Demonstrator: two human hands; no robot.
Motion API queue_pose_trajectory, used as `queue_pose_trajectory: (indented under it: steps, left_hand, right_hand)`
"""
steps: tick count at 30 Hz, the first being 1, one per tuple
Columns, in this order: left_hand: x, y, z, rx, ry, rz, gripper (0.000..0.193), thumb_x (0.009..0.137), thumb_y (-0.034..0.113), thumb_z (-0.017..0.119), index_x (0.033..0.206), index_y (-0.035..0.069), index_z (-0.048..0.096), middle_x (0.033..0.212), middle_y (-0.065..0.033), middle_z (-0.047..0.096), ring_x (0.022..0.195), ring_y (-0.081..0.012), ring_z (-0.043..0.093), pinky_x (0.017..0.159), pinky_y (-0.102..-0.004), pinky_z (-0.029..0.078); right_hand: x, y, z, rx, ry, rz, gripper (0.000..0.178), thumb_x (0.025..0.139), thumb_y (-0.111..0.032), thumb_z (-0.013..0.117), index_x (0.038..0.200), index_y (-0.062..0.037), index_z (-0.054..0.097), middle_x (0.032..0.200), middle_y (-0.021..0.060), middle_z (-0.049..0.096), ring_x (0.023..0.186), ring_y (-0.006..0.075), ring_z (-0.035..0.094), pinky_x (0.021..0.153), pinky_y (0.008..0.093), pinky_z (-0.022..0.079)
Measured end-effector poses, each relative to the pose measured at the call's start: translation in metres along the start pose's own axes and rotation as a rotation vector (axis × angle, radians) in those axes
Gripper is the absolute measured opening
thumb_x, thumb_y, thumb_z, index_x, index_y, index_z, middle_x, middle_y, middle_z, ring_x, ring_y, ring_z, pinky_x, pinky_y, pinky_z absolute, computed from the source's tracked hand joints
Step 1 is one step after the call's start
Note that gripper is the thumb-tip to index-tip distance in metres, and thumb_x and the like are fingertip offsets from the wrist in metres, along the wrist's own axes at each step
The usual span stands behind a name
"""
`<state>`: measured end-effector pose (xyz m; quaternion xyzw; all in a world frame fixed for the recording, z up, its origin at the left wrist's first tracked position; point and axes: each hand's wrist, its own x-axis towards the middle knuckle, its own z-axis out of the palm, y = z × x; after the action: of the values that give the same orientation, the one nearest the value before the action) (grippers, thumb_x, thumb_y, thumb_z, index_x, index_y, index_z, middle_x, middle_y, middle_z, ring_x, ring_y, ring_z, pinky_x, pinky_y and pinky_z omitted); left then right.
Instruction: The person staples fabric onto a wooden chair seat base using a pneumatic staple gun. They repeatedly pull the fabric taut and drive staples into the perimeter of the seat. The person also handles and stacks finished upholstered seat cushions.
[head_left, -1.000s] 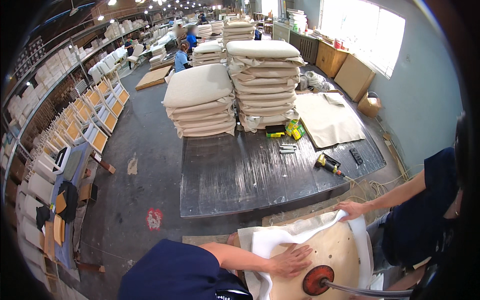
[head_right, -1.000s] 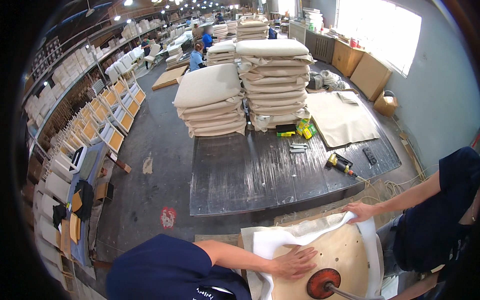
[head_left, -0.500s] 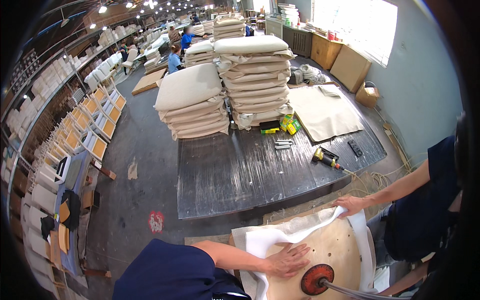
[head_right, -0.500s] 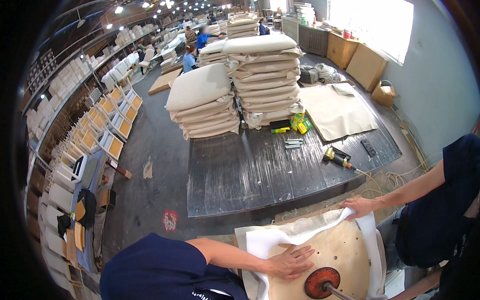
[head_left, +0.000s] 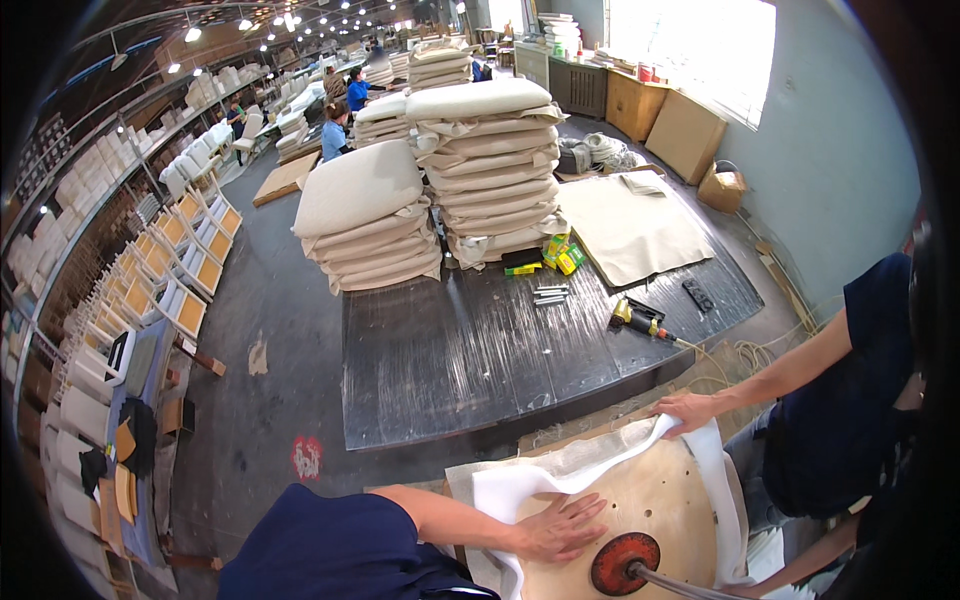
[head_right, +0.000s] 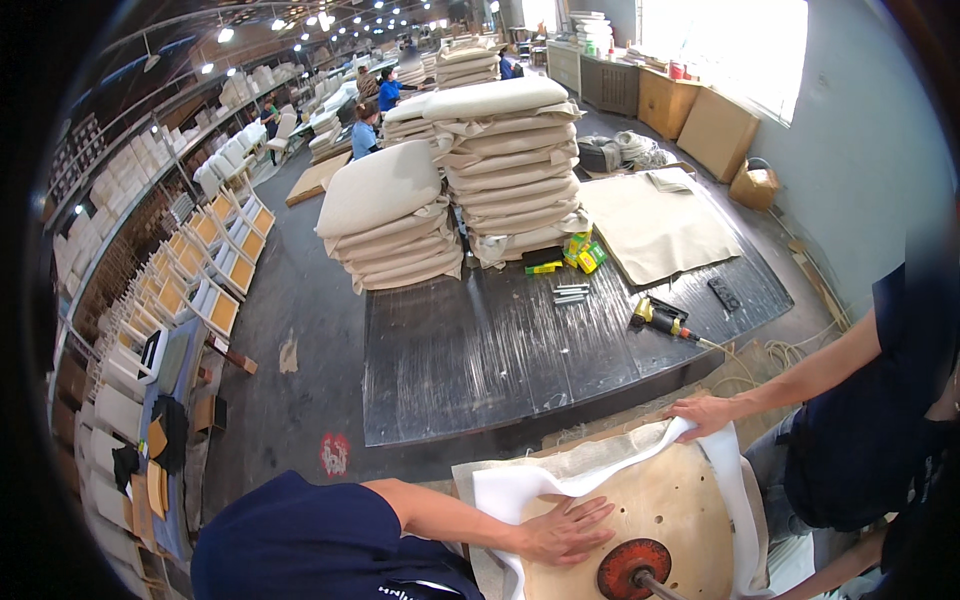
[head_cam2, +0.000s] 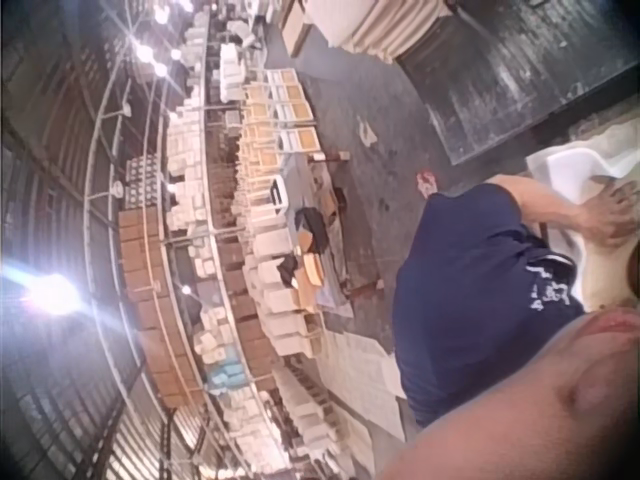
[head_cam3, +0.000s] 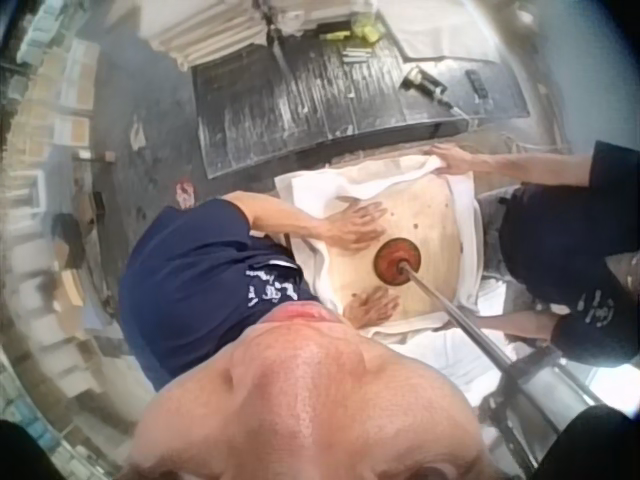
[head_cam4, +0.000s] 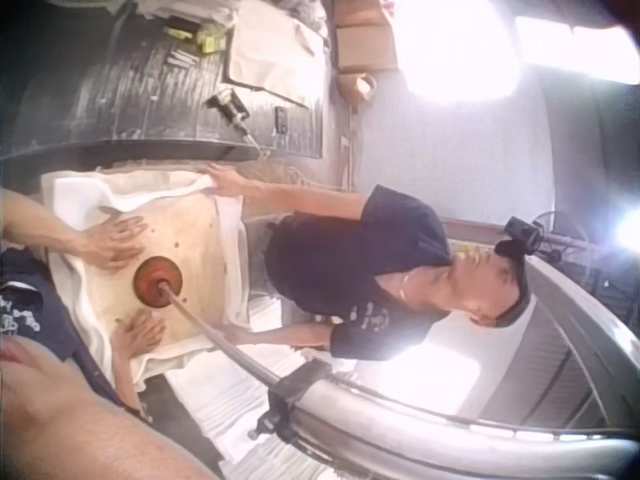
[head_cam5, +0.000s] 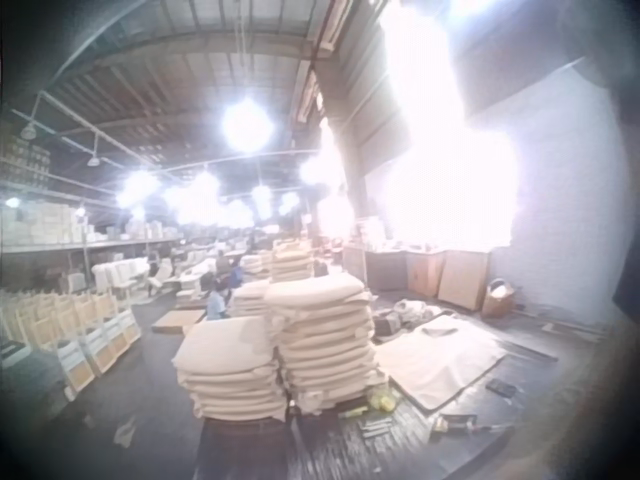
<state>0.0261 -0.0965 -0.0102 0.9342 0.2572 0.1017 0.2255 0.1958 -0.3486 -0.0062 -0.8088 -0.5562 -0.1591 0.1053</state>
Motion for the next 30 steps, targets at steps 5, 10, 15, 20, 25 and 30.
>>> queue_pose_trajectory:
  steps: [5, 10, 15, 20, 25, 30]
  left_hand:
    - [-0.002, -0.001, 0.001, -0.001, 0.000, 0.000, 0.068, 0.102, 0.038, 0.063, 0.162, 0.015, 0.040, 0.178, -0.0253, 0.015, 0.166, -0.0433, 0.014, 0.116, -0.0730, 0.033]
    - [-0.004, -0.002, 0.006, -0.012, 0.021, 0.024, 0.069, 0.101, 0.038, 0.064, 0.162, 0.015, 0.042, 0.178, -0.0254, 0.016, 0.166, -0.0433, 0.014, 0.119, -0.0715, 0.031]
    - [-0.023, -0.004, 0.011, -0.046, 0.041, 0.001, 0.071, 0.099, 0.037, 0.066, 0.162, 0.016, 0.043, 0.177, -0.0252, 0.018, 0.166, -0.0440, 0.015, 0.122, -0.0682, 0.031]
    - [-0.006, -0.005, 0.008, 0.007, 0.075, 0.030, 0.069, 0.100, 0.039, 0.065, 0.161, 0.016, 0.046, 0.176, -0.0250, 0.022, 0.166, -0.0425, 0.017, 0.122, -0.0695, 0.031]
    - [-0.006, -0.016, 0.005, -0.086, 0.062, -0.064, 0.062, 0.104, 0.037, 0.061, 0.161, 0.016, 0.046, 0.175, -0.0251, 0.024, 0.163, -0.0431, 0.023, 0.124, -0.0645, 0.033]
    - [-0.009, -0.017, 0.008, -0.146, 0.100, -0.241, 0.060, 0.108, 0.038, 0.056, 0.163, 0.016, 0.044, 0.174, -0.0258, 0.026, 0.158, -0.0463, 0.030, 0.126, -0.0556, 0.034]
  right_hand:
    - [0.001, 0.001, 0.001, 0.032, 0.021, 0.006, 0.044, 0.113, -0.029, 0.046, 0.152, -0.0114, 0.057, 0.157, 0.0286, 0.054, 0.143, 0.0533, 0.054, 0.111, 0.0679, 0.046]
    - [-0.002, -0.001, -0.003, 0.025, 0.011, 0.018, 0.044, 0.114, -0.031, 0.045, 0.151, -0.0104, 0.058, 0.157, 0.0285, 0.054, 0.144, 0.0538, 0.053, 0.112, 0.0681, 0.045]
    - [-0.022, -0.008, -0.006, 0.031, -0.022, -0.023, 0.055, 0.113, -0.043, 0.045, 0.156, -0.0092, 0.053, 0.158, 0.0285, 0.053, 0.141, 0.0554, 0.054, 0.113, 0.0693, 0.044]
    - [-0.022, 0.010, 0.014, -0.023, -0.009, -0.051, 0.065, 0.109, -0.052, 0.050, 0.158, -0.0093, 0.050, 0.156, 0.0299, 0.053, 0.144, 0.0555, 0.050, 0.116, 0.0694, 0.040]
    - [-0.032, 0.028, 0.033, -0.075, -0.118, 0.090, 0.070, 0.103, -0.058, 0.057, 0.152, -0.0072, 0.056, 0.154, 0.0305, 0.054, 0.148, 0.0550, 0.043, 0.119, 0.0698, 0.036]
    - [-0.062, 0.090, 0.105, -0.119, 0.085, 0.135, 0.074, 0.107, -0.063, 0.051, 0.148, -0.0019, 0.059, 0.152, 0.0303, 0.055, 0.145, 0.0544, 0.046, 0.120, 0.0685, 0.036]
